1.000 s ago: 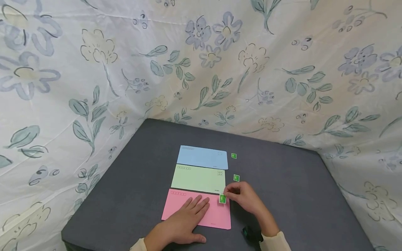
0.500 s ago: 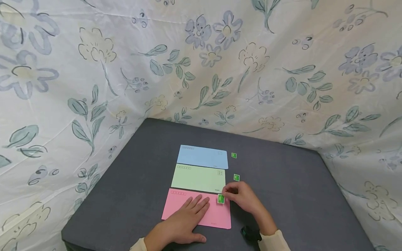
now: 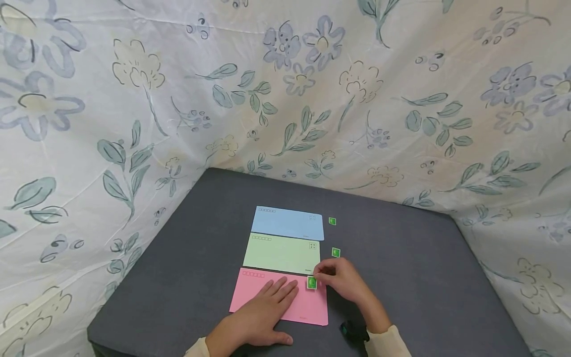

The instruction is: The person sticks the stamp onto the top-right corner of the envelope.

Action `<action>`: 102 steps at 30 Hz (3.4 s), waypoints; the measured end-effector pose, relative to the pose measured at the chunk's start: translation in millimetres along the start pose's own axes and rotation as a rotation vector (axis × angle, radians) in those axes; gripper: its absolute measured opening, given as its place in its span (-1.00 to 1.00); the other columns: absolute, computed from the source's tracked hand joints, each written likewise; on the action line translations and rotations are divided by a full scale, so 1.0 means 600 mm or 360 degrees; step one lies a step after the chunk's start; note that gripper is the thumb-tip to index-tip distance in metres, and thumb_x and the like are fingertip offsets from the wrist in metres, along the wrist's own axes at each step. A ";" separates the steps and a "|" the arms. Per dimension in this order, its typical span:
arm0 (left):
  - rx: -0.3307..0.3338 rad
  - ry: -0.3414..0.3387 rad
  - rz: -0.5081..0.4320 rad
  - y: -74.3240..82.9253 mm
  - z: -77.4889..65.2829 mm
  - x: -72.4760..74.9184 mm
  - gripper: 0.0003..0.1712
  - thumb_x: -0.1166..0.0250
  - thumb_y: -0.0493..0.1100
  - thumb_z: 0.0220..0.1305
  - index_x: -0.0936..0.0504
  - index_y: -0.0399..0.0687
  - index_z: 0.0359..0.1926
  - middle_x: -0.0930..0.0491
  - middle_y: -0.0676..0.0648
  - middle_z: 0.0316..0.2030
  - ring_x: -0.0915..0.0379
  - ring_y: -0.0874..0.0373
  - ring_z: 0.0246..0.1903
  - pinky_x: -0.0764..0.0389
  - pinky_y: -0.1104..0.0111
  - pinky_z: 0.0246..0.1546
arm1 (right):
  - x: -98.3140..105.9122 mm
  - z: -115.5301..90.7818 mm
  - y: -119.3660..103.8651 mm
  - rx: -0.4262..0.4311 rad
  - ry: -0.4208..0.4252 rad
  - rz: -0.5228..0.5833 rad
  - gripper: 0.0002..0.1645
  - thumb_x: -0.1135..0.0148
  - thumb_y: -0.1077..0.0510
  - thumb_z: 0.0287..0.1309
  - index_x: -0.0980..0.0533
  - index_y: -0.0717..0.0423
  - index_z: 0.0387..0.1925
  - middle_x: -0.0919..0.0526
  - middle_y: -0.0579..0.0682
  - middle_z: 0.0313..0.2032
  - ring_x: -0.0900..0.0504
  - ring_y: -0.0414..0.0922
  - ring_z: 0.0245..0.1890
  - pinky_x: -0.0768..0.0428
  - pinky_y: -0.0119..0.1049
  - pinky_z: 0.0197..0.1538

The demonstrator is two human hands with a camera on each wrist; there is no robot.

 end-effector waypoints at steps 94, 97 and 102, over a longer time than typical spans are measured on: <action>0.0196 0.0064 0.0404 0.034 0.018 -0.003 0.24 -0.18 0.72 0.24 -0.31 0.08 0.69 -0.20 0.05 0.65 -0.13 0.03 0.58 -0.28 -0.02 0.50 | -0.042 0.011 -0.013 0.0000 0.0061 -0.0232 -0.83 -0.56 0.26 0.25 -0.70 -0.02 -0.37 -0.57 -0.19 -0.52 -0.53 -0.17 -0.50 -0.52 -0.32 -0.46; 0.0196 0.0068 0.0396 0.033 0.018 -0.002 0.24 -0.18 0.72 0.23 -0.30 0.07 0.69 -0.20 0.04 0.65 -0.13 0.02 0.58 -0.28 -0.02 0.50 | -0.042 0.012 -0.014 0.0006 0.0068 -0.0259 -0.78 -0.56 0.26 0.25 -0.68 -0.07 -0.40 -0.55 -0.19 -0.53 -0.52 -0.17 -0.49 -0.50 -0.31 -0.46; 0.0199 0.0075 0.0396 0.032 0.018 -0.002 0.25 -0.18 0.72 0.23 -0.30 0.07 0.69 -0.20 0.03 0.65 -0.12 0.02 0.59 -0.26 -0.02 0.51 | -0.042 0.013 -0.014 0.0008 0.0076 -0.0280 -0.78 -0.56 0.25 0.25 -0.67 -0.09 -0.41 -0.55 -0.19 -0.53 -0.52 -0.17 -0.49 -0.50 -0.32 -0.46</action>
Point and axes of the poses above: each hand's wrist, its own z-axis towards the middle knuckle, its own x-axis out of the back of the hand, y = z × x, the point moved 3 cm from there along z, towards the middle knuckle
